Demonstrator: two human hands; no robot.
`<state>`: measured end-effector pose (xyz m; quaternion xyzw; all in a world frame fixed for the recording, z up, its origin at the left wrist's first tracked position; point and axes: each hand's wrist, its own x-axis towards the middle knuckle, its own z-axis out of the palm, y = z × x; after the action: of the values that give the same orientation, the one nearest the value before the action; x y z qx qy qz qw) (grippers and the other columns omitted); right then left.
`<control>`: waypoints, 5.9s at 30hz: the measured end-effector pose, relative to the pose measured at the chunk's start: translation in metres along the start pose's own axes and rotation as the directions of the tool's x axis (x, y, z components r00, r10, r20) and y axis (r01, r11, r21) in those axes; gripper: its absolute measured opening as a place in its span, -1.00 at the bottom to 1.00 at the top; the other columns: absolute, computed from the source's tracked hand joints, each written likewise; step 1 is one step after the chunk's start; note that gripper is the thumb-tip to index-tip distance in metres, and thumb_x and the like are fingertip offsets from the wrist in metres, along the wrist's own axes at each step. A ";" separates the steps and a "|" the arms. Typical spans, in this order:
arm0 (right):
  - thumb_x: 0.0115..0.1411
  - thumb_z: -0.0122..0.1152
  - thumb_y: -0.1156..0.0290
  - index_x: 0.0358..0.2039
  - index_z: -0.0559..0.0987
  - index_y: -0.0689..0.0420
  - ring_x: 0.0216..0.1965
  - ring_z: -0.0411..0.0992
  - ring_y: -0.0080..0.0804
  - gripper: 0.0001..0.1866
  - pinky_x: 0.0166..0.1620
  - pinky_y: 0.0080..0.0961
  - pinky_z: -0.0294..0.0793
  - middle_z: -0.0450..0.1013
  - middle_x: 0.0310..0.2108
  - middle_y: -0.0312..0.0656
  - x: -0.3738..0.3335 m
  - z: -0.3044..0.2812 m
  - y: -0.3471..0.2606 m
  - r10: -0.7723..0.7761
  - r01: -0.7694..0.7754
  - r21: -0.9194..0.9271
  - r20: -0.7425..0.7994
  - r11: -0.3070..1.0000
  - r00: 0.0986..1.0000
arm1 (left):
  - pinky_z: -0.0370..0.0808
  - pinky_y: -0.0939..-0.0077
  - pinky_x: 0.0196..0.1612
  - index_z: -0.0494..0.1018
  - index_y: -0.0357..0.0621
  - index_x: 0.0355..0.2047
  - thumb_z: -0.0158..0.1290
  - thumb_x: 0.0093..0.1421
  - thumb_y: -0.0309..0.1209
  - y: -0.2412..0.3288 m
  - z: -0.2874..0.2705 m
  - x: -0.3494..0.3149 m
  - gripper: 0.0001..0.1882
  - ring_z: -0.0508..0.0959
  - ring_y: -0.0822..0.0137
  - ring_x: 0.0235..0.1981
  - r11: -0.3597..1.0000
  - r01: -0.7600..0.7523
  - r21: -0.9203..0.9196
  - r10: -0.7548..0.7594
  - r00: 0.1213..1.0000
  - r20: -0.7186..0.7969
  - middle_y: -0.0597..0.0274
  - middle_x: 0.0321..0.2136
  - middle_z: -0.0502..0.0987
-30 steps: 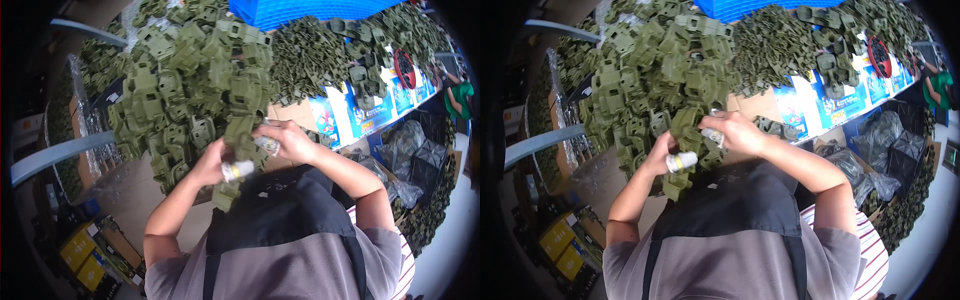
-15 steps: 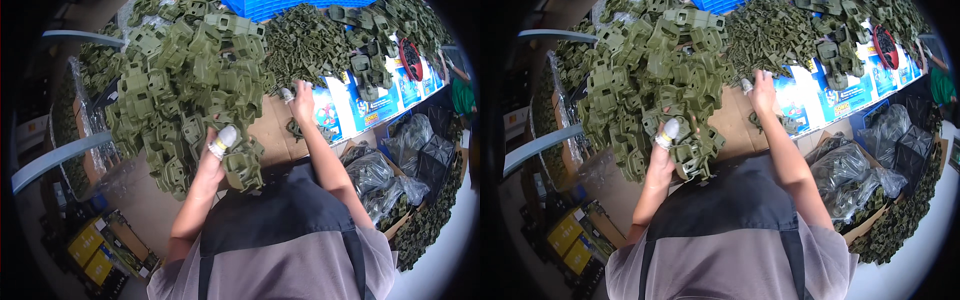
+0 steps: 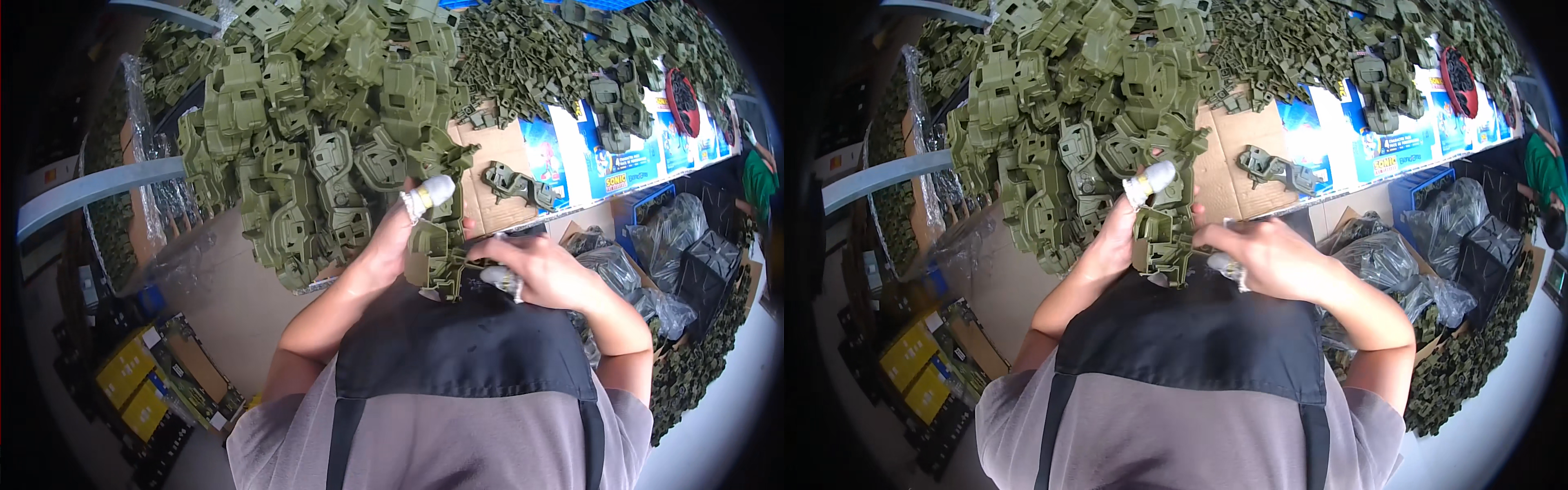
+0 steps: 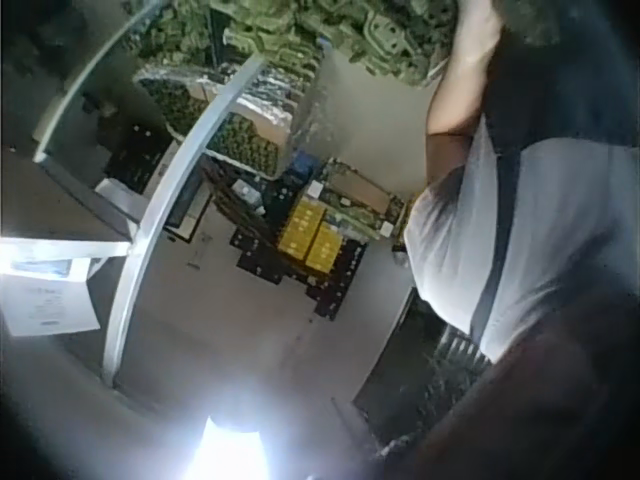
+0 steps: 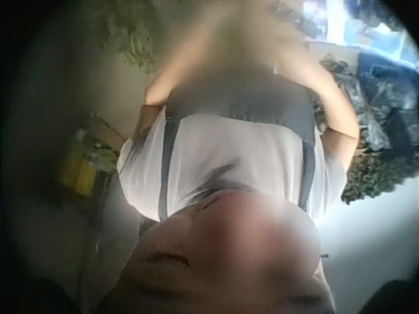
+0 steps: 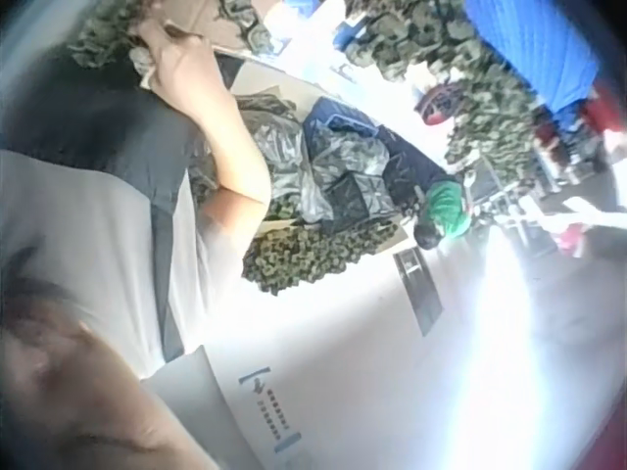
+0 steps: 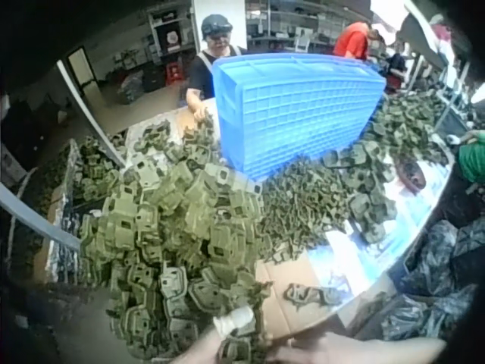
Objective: The person repeatedly picks up green plastic components from a large pile on a table, aligns them by hand, and snaps them together. The assembled units are placed into a blue crate. A coworker performs a similar task at the same table.
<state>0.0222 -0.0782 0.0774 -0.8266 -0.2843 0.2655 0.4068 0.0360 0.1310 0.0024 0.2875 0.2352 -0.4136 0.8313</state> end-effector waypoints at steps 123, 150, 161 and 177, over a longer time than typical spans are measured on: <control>-0.15 0.10 0.58 -0.02 0.35 0.36 -0.14 0.36 0.05 -0.43 -0.03 -0.28 0.33 0.37 -0.19 0.20 0.009 0.071 0.025 0.018 -0.027 0.087 0.100 0.996 0.995 | 0.28 0.18 0.04 0.11 -0.05 0.10 0.06 -0.09 -0.52 -0.028 -0.022 -0.073 -0.31 0.38 0.01 -0.07 -0.305 -0.282 0.910 0.186 0.919 0.348 0.01 -0.07 0.37; -0.02 0.07 0.51 0.05 0.33 0.27 0.00 0.31 0.00 -0.46 0.06 -0.35 0.28 0.29 -0.01 0.15 0.007 0.085 0.034 0.076 -0.071 -0.133 0.034 0.989 0.997 | 0.32 0.18 -0.01 0.07 0.00 0.11 0.05 -0.07 -0.44 -0.022 -0.030 -0.057 -0.31 0.37 -0.06 -0.01 -0.091 -0.153 0.984 0.070 0.985 0.160 -0.09 0.00 0.33; -0.04 0.07 0.55 0.07 0.26 0.35 -0.02 0.30 0.06 -0.41 0.06 -0.35 0.28 0.27 -0.03 0.26 -0.003 0.087 0.025 0.059 -0.046 -0.163 0.077 0.986 0.995 | 0.34 0.21 -0.03 -0.05 -0.23 0.20 -0.04 -0.02 -0.42 -0.013 -0.018 -0.049 -0.24 0.40 -0.02 -0.05 -0.180 -0.085 0.980 -0.159 0.986 0.057 -0.17 -0.06 0.37; -0.01 0.27 0.39 0.01 0.39 0.25 0.02 0.29 -0.36 -0.46 0.09 -0.48 0.19 0.38 -0.04 -0.07 -0.060 0.057 0.079 0.308 -0.182 0.505 -0.177 0.844 0.935 | -0.03 0.27 0.25 -0.23 0.01 0.27 0.29 -0.17 -0.15 0.017 0.008 -0.058 0.13 0.05 0.08 0.23 -0.038 -0.258 0.966 0.151 0.954 0.260 -0.08 0.21 -0.01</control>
<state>-0.0374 -0.1294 -0.0051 -0.7559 -0.0467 0.2709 0.5942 0.0194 0.1663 0.0497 0.8043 -0.2025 -0.3404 0.4430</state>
